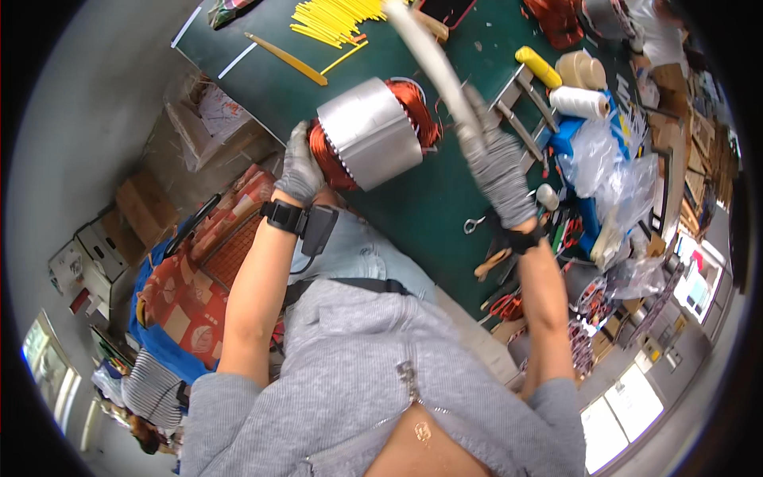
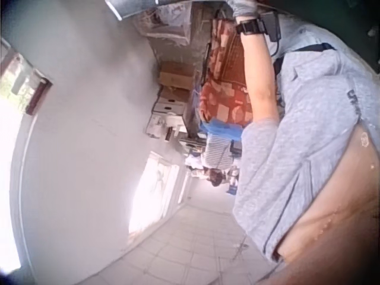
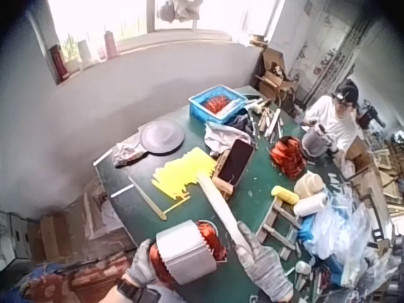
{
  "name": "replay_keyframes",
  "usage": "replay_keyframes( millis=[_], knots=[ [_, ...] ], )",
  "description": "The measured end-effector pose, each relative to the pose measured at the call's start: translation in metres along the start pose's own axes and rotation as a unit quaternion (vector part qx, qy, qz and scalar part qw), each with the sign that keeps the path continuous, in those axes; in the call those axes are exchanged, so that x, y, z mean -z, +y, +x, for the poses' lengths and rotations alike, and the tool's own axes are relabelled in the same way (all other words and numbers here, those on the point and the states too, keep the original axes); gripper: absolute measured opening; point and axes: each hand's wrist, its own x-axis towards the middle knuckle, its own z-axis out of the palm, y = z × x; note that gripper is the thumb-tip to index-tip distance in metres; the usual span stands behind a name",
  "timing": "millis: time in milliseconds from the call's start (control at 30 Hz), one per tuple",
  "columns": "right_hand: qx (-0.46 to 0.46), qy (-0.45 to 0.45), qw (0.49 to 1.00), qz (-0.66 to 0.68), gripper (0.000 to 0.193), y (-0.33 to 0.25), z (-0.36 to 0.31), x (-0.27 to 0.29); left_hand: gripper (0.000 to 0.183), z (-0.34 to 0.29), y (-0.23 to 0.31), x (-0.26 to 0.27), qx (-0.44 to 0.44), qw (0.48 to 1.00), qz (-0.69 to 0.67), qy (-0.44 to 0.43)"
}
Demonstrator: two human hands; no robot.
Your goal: The recorder uses a mallet and a wooden block to shape copper windings inside a stator housing, then adjusts the wires with a metal tool.
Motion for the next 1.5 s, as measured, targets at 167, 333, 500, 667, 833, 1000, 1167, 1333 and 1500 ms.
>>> replay_keyframes(
  millis=[167, 333, 500, 667, 833, 1000, 1167, 1333, 1500],
  knots=[
    [0.071, 0.125, 0.973, 0.180, 0.050, -0.036, -0.026, -0.017, 0.037, -0.003, 0.011, -0.010, -0.015, 0.998, 0.008, 0.059],
    [-0.015, 0.007, 0.996, 0.086, 0.047, -0.017, 0.012, 0.011, 0.064, -0.031, -0.006, -0.007, -0.048, 0.977, 0.118, -0.169],
    [0.145, 0.171, 0.967, 0.117, 0.051, -0.031, -0.013, -0.019, 0.074, -0.019, -0.026, 0.006, -0.208, 0.939, 0.240, -0.131],
    [0.073, 0.064, 0.995, 0.006, 0.050, -0.009, -0.003, 0.006, 0.052, -0.019, -0.036, 0.013, -0.144, 0.971, 0.182, -0.062],
    [0.185, 0.117, 0.975, 0.024, 0.056, -0.007, -0.062, -0.033, 0.053, -0.050, -0.049, 0.021, -0.091, 0.985, 0.137, -0.052],
    [0.084, -0.007, 0.996, 0.031, 0.046, -0.031, -0.031, 0.019, 0.050, -0.060, -0.050, 0.036, -0.093, 0.990, 0.103, -0.037],
    [0.132, 0.108, 0.982, 0.076, 0.053, -0.004, -0.058, -0.040, 0.049, -0.041, -0.046, 0.034, -0.138, 0.983, 0.118, -0.021],
    [-0.027, -0.036, 0.999, 0.014, 0.048, -0.022, -0.017, 0.002, 0.042, -0.029, -0.016, 0.033, -0.104, 0.992, 0.057, -0.038],
    [0.142, 0.100, 0.984, 0.040, 0.048, -0.014, -0.042, -0.052, 0.040, -0.036, 0.010, 0.005, -0.059, 0.998, 0.010, 0.002]
  ],
)
